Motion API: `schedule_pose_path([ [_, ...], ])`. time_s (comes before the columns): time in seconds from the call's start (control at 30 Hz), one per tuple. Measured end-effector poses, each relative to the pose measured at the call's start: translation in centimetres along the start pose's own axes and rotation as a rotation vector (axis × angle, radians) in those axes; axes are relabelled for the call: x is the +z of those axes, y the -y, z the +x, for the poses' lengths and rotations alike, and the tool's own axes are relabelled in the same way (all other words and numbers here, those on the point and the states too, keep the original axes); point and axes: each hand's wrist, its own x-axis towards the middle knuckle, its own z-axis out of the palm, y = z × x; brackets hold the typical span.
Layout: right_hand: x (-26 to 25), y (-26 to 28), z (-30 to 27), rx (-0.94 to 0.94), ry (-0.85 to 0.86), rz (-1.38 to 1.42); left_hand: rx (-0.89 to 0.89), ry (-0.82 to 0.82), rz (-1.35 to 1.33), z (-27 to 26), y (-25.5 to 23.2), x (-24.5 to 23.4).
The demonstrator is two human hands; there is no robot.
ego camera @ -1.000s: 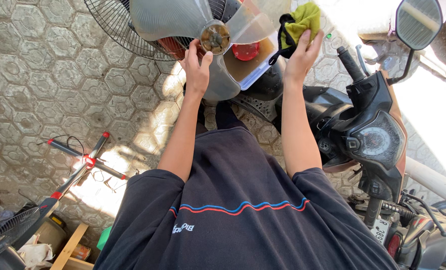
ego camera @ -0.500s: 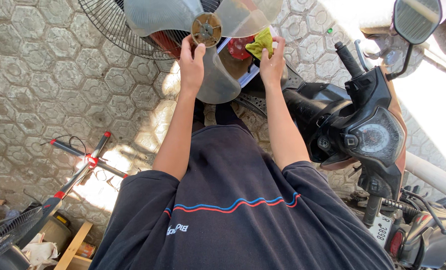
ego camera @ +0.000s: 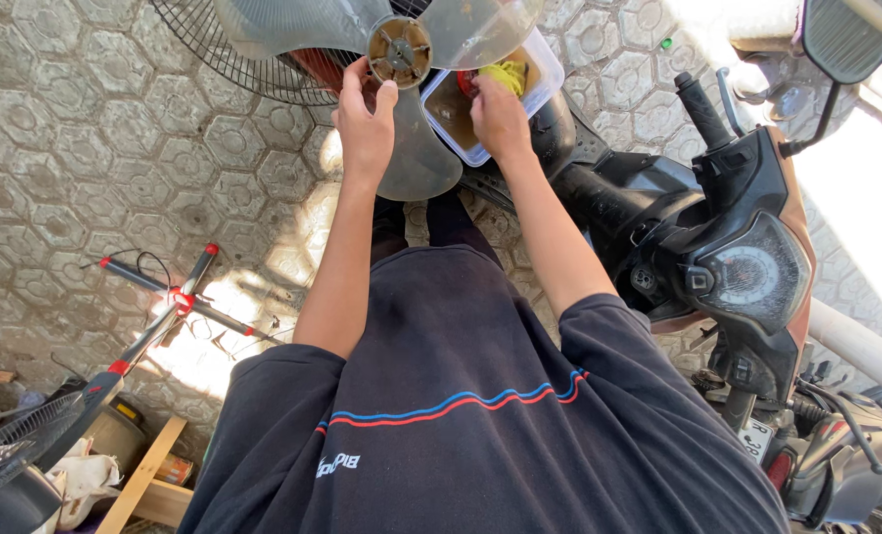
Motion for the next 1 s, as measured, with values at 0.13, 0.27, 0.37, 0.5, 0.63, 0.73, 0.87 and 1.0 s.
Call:
schedule_pose_path([
  [0.13, 0.3, 2.6, 1.3, -0.068, -0.132, -0.119, -0.039, -0.004, 0.006, -0.3, -0.6, -0.4],
  [0.27, -0.3, 4.7, 3.5, 0.397, -0.129, -0.091, -0.038, -0.009, -0.001, -0.6, -0.5, -0.5],
  [0.37, -1.0, 5.4, 3.9, 0.694, 0.005, 0.354, -0.001, -0.017, -0.016, -0.8, -0.2, -0.3],
  [0.5, -1.0, 6.6, 3.8, 0.912, 0.073, 0.694, -0.053, 0.025, -0.084, -1.0, -0.1, 0.1],
  [0.63, 0.1, 7.6, 3.5, 0.939, -0.310, 0.465, -0.027, 0.024, -0.131, -1.1, -0.5, 0.8],
  [0.73, 0.7, 7.5, 3.6, 0.854, -0.530, 0.478, 0.003, 0.033, -0.075, -1.0, -1.1, 1.1],
  [0.87, 1.1, 6.6, 3.5, 0.873, -0.571, 0.893, -0.040, 0.057, -0.025, -1.5, -1.4, 0.8],
  [1.0, 1.2, 5.3, 2.5, 0.812, -0.551, 1.130, 0.014, 0.068, 0.016, -1.4, -1.5, 0.6],
])
